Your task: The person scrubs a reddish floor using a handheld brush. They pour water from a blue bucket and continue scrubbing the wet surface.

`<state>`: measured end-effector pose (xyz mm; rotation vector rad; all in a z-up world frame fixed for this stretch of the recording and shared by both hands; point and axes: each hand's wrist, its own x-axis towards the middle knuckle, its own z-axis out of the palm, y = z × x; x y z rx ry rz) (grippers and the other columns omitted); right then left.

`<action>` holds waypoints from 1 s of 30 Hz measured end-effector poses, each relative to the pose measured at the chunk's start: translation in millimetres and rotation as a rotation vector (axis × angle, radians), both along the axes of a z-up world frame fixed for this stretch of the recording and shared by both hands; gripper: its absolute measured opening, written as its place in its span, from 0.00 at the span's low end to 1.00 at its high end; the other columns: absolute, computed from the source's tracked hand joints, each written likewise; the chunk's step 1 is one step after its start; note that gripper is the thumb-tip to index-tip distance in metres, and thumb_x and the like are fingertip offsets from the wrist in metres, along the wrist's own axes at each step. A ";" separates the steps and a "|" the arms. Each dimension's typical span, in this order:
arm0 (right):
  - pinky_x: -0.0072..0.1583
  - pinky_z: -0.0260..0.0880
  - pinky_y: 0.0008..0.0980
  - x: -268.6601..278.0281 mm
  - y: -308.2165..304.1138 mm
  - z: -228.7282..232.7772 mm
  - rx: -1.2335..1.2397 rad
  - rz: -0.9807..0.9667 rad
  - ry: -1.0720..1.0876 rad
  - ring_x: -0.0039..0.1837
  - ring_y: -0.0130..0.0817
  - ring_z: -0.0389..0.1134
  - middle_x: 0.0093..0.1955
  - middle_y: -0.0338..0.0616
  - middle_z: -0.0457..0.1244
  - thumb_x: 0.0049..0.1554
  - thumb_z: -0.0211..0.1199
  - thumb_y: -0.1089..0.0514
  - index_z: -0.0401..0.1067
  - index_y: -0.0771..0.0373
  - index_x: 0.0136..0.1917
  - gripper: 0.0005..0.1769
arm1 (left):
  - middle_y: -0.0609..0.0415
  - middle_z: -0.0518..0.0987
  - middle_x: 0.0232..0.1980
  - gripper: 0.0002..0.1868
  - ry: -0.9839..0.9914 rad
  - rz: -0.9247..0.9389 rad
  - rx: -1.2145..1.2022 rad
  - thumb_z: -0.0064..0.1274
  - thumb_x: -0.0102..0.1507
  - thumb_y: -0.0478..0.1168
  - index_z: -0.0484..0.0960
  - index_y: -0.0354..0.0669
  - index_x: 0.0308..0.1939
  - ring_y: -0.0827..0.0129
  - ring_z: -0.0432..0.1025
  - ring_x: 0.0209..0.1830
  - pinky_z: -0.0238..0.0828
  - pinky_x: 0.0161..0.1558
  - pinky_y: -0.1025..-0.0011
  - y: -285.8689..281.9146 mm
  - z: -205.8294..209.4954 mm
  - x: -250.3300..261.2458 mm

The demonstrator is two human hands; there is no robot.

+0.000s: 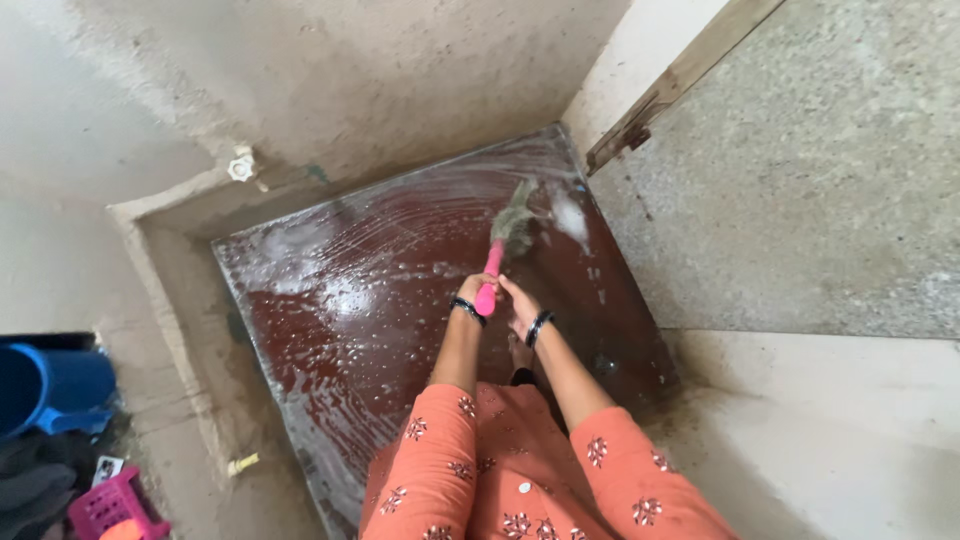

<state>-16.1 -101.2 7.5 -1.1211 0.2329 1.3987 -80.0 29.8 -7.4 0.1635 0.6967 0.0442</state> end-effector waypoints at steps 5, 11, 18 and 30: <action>0.60 0.70 0.45 -11.6 49.0 8.9 -0.080 0.259 -0.201 0.60 0.40 0.68 0.63 0.42 0.66 0.61 0.57 0.46 0.61 0.55 0.74 0.30 | 0.52 0.73 0.25 0.07 0.081 0.411 0.020 0.50 0.60 0.29 0.69 0.35 0.40 0.65 0.68 0.20 0.67 0.24 0.68 31.8 2.6 -51.0; 0.65 0.69 0.48 -46.5 94.5 41.1 0.052 0.473 -0.141 0.67 0.48 0.67 0.69 0.53 0.64 0.64 0.55 0.49 0.54 0.58 0.79 0.33 | 0.53 0.71 0.22 0.06 0.254 0.600 0.179 0.53 0.61 0.33 0.71 0.39 0.36 0.63 0.67 0.17 0.67 0.22 0.65 82.3 3.0 -175.8; 0.64 0.70 0.47 -49.3 102.5 67.2 0.092 0.552 -0.122 0.65 0.48 0.69 0.67 0.55 0.65 0.65 0.52 0.50 0.56 0.58 0.77 0.29 | 0.48 0.74 0.27 0.06 0.417 0.838 0.016 0.51 0.66 0.37 0.69 0.43 0.41 0.63 0.68 0.20 0.70 0.25 0.66 93.7 29.5 -272.2; 0.63 0.70 0.47 -47.7 99.2 21.8 -0.015 0.517 -0.142 0.66 0.44 0.68 0.67 0.50 0.66 0.65 0.53 0.50 0.60 0.57 0.75 0.27 | 0.55 0.73 0.23 0.12 0.414 0.273 0.075 0.54 0.65 0.41 0.71 0.40 0.46 0.65 0.70 0.18 0.73 0.23 0.65 9.9 4.9 -140.5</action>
